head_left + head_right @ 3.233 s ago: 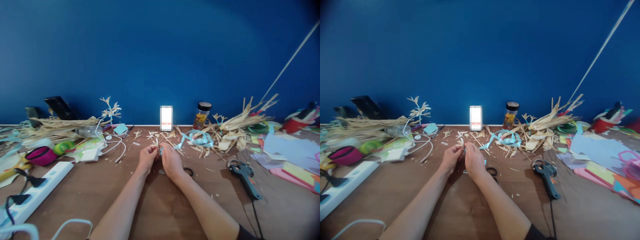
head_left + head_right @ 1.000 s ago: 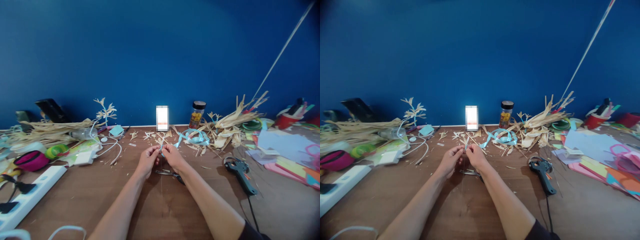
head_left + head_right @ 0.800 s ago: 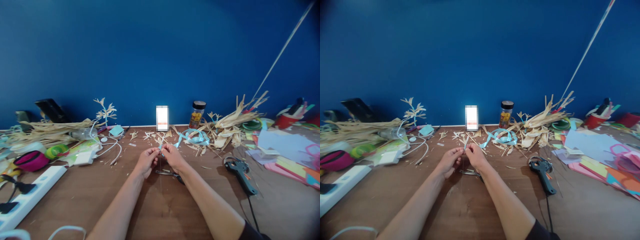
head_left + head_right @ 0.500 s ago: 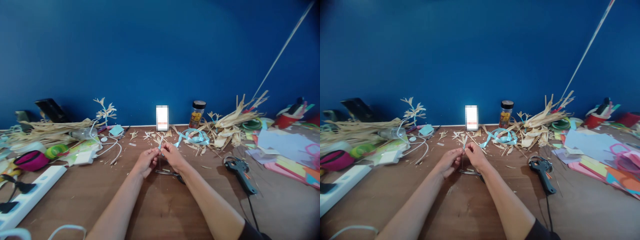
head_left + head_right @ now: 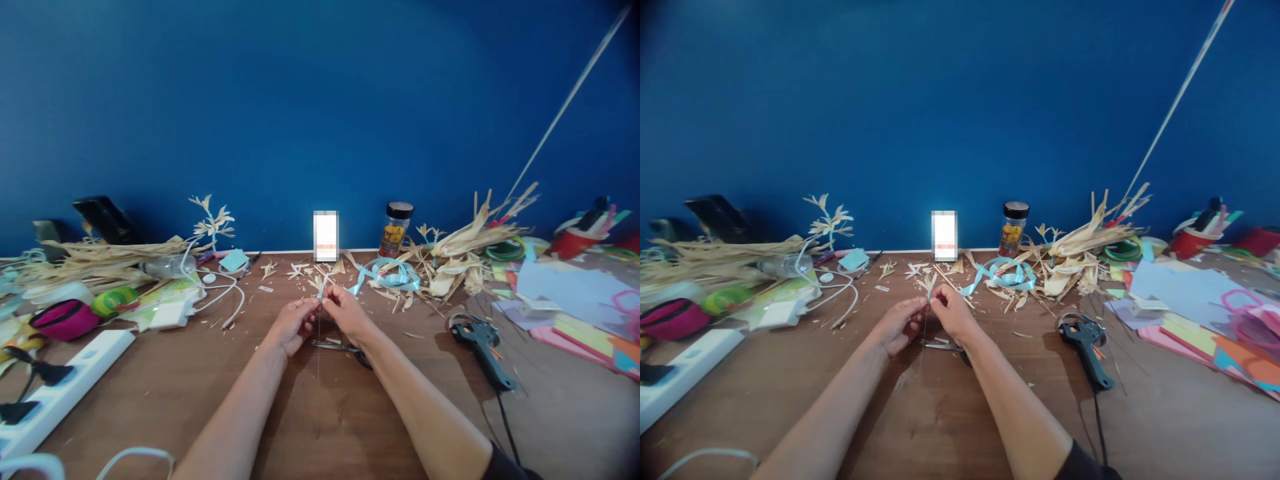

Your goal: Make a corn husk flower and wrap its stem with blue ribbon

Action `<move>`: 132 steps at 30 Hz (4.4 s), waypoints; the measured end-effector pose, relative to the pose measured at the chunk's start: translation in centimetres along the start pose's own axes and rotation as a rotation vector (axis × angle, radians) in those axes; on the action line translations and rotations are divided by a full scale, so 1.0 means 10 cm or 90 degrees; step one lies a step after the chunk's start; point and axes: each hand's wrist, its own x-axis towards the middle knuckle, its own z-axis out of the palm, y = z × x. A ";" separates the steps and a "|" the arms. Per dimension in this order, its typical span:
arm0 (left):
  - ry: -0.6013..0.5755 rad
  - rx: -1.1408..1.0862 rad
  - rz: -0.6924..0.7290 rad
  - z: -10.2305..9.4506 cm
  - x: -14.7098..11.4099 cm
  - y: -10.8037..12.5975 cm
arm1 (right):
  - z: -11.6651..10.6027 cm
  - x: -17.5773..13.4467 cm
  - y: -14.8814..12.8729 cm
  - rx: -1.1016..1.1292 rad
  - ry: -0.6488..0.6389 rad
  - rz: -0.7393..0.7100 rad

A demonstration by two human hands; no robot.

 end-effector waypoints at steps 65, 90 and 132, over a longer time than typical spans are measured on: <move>0.130 0.161 0.316 0.21 -0.07 -0.15 | -0.02 0.01 -0.10 -0.032 0.113 0.077; 0.036 0.034 0.024 0.12 -0.06 -0.10 | -0.05 0.04 -0.02 -0.019 0.062 0.076; 0.174 0.411 0.324 0.10 -0.02 -0.19 | -0.10 0.01 -0.05 -0.311 0.050 0.033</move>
